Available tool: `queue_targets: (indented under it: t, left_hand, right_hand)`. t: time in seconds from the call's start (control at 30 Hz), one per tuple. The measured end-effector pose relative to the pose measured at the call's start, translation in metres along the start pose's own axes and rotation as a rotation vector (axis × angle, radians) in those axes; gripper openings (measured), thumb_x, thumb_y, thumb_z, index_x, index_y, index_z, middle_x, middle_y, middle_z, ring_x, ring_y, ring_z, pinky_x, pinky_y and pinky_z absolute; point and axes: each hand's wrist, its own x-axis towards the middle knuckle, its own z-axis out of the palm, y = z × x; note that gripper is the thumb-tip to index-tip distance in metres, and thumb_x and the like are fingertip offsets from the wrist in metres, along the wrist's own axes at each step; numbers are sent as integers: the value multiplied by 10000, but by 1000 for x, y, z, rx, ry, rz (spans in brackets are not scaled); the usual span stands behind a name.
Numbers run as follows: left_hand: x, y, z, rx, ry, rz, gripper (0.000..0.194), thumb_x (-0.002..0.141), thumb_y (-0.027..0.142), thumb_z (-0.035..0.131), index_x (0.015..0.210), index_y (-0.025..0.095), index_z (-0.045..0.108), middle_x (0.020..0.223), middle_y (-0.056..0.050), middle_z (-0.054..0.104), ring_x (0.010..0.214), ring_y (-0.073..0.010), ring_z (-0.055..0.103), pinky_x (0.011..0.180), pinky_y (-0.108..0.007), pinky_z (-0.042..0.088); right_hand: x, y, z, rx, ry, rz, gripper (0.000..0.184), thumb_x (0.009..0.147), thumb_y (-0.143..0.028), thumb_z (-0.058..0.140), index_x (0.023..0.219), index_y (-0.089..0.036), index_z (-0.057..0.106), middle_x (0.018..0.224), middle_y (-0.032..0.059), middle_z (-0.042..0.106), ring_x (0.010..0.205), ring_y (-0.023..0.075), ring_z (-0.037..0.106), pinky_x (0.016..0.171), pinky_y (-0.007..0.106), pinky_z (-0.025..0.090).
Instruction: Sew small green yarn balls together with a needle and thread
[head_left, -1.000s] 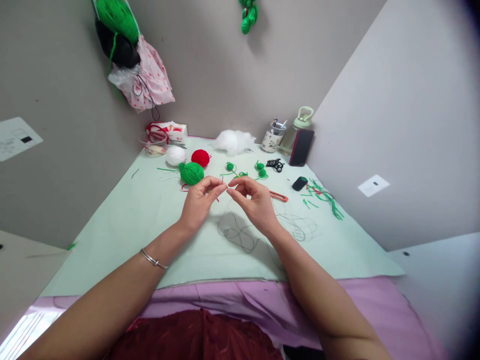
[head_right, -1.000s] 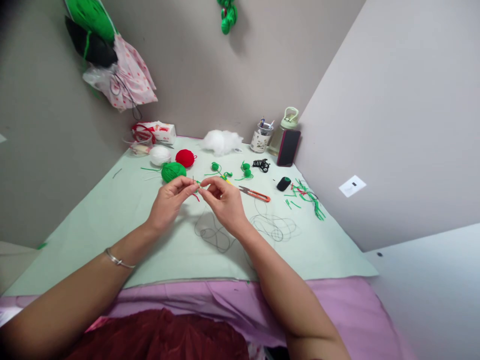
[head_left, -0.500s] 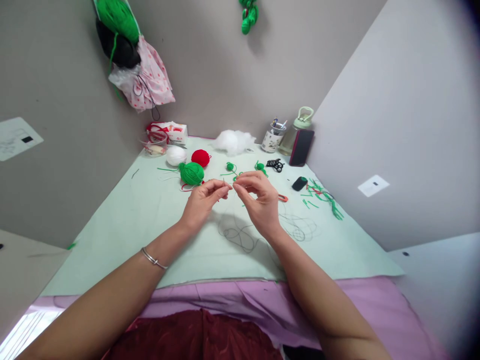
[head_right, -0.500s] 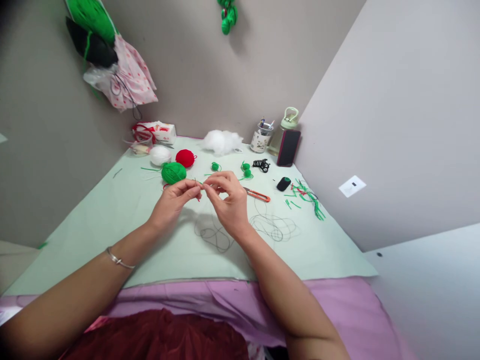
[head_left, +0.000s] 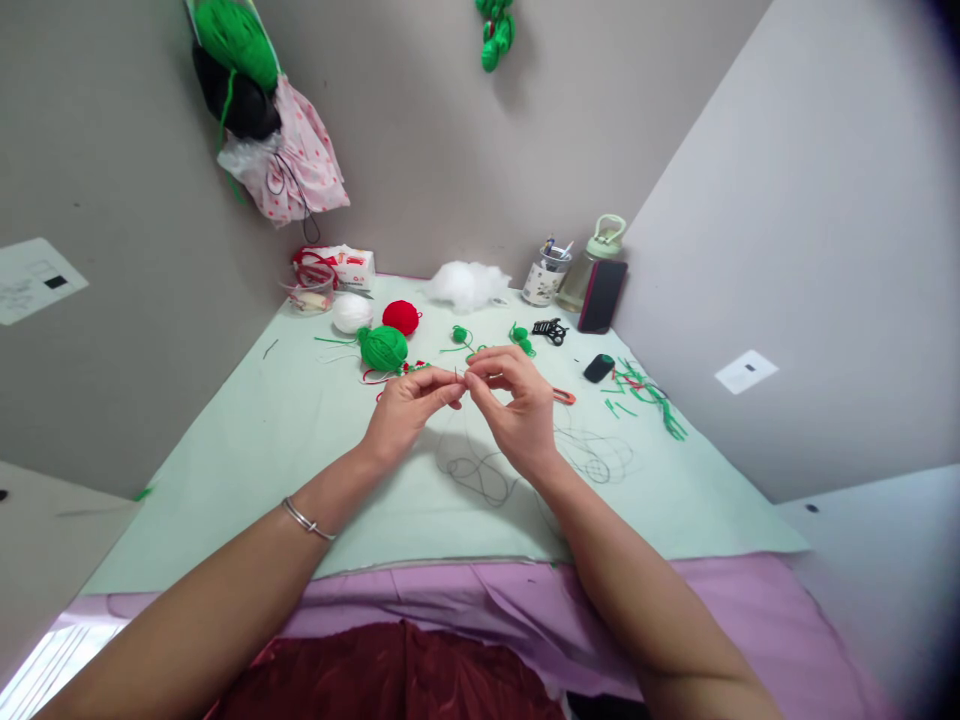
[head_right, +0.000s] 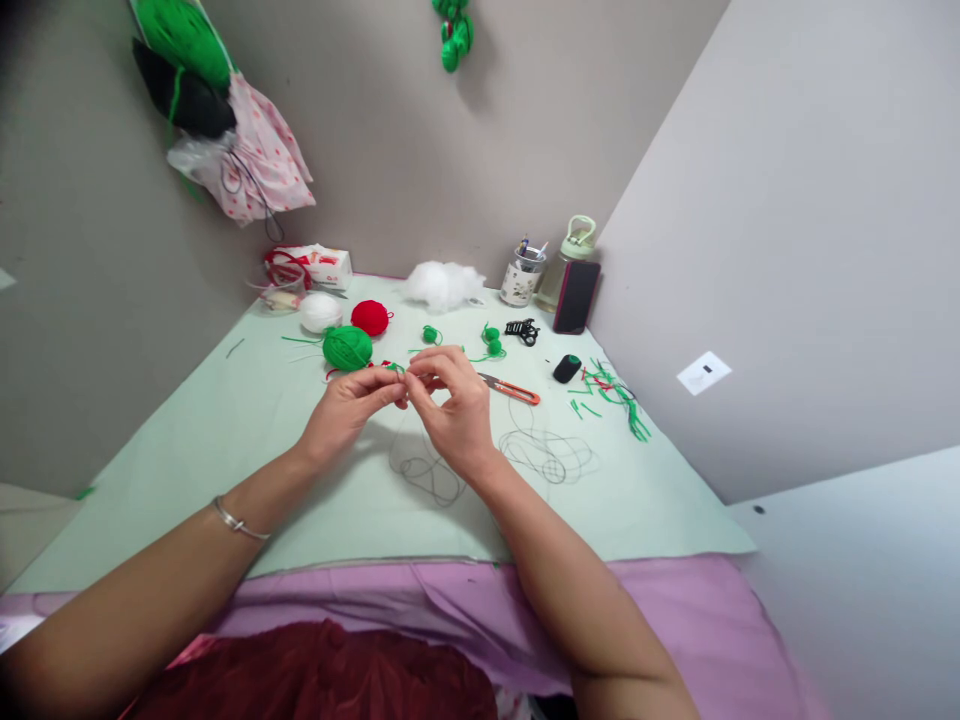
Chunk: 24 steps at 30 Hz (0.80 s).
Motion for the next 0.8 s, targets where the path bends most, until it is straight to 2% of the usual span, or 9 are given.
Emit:
queue_targets:
  t: [0.3,0.8]
  left_hand:
    - [-2,-1,-2,50,-13,-8,195,804,386,755,779,193,776,784,-32,712,816,-189,642,833,-306,508]
    - [-2,1,-1,53,-15,-6,188,806,372,746,738,197,760,762,-25,697,794,-179,629,814,-302,500]
  right_hand:
    - [0,1,0,-21,-8,-25,106,924,-211,620,821,-211,640,918,54,647,839,152,639,635,279,580]
    - [-1,1,-1,-32,-16,-25,93,925,-222,622,835,-214,646,935,58,656,830,156,642,643,291,582]
